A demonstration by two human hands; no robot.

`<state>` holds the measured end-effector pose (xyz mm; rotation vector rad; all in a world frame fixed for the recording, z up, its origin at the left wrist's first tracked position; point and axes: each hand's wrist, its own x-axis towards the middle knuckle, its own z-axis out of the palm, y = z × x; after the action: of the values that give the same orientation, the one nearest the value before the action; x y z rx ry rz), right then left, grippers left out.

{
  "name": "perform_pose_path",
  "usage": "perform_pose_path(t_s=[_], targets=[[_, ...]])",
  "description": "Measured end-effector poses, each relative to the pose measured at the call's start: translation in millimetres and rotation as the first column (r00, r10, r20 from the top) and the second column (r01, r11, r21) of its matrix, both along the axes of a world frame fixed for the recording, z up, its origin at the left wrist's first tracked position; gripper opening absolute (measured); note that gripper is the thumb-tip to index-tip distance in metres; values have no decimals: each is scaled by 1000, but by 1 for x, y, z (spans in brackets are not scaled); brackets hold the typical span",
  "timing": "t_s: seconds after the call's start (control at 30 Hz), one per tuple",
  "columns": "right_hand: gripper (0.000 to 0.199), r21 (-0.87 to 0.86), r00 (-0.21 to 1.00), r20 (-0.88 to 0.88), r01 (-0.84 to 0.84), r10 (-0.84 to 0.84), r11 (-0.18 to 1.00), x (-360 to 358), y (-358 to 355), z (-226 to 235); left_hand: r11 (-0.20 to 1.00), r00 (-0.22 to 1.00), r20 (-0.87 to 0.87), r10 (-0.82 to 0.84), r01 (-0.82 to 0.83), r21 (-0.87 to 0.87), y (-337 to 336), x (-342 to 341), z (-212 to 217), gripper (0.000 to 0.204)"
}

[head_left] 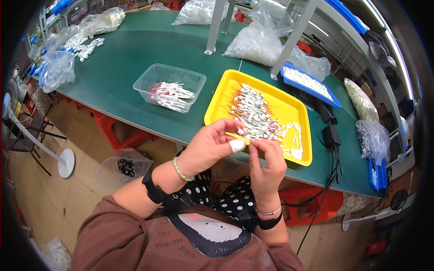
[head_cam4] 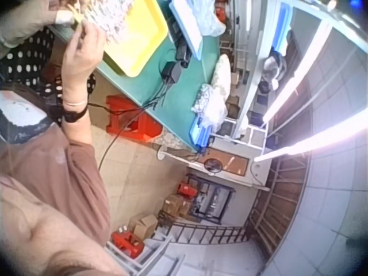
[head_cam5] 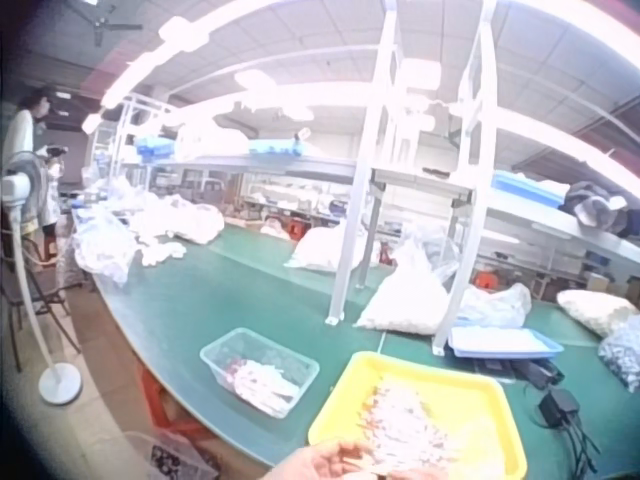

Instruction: The person transfers small electronic pins by hand from a plastic tray into a clear plastic container.

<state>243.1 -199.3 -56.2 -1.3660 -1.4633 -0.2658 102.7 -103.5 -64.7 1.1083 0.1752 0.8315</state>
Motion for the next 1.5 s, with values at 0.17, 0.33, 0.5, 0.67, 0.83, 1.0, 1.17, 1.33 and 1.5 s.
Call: perform_pose_path(t_s=[0.17, 0.33, 0.5, 0.67, 0.83, 1.0, 1.17, 1.33, 1.5], targets=[[16, -63, 997, -41, -71, 68, 995, 6, -5, 3, 996, 994, -56, 90, -92, -22, 9, -13, -3, 20], [20, 18, 995, 100, -18, 16, 1000, 6, -3, 1, 996, 990, -108, 90, -93, -18, 6, -10, -5, 18], [21, -42, 863, -471, -227, 181, 973, -2, -1, -3, 999, 987, -156, 35, -41, -36, 0, -11, -5, 19], [23, 125, 986, 48, -167, 162, 978, 2, 0, -2, 999, 990, -136, 31, -29, 15, 0, -10, -8, 16], [24, -104, 997, -72, -9, 1, 995, 35, -6, -3, 952, 960, -135, 246, -213, 221, 20, -30, 12, 16], [22, -406, 943, 272, 291, -189, 867, 137, -28, 22, 717, 785, -147, 601, -449, 534, 105, -100, 63, 13], [20, -693, 959, 261, 265, -110, 671, 143, -14, 42, 505, 164, -481, 862, -175, 845, 141, -118, 61, 26], [15, -736, 969, 235, 230, -78, 637, 152, -4, 34, 106, 226, -82, 971, -97, 990, 128, -107, 53, 37], [13, -582, 968, 227, 223, -108, 782, 146, -15, 34, 326, 768, -276, 578, 93, 941, 80, -35, 43, 24]])
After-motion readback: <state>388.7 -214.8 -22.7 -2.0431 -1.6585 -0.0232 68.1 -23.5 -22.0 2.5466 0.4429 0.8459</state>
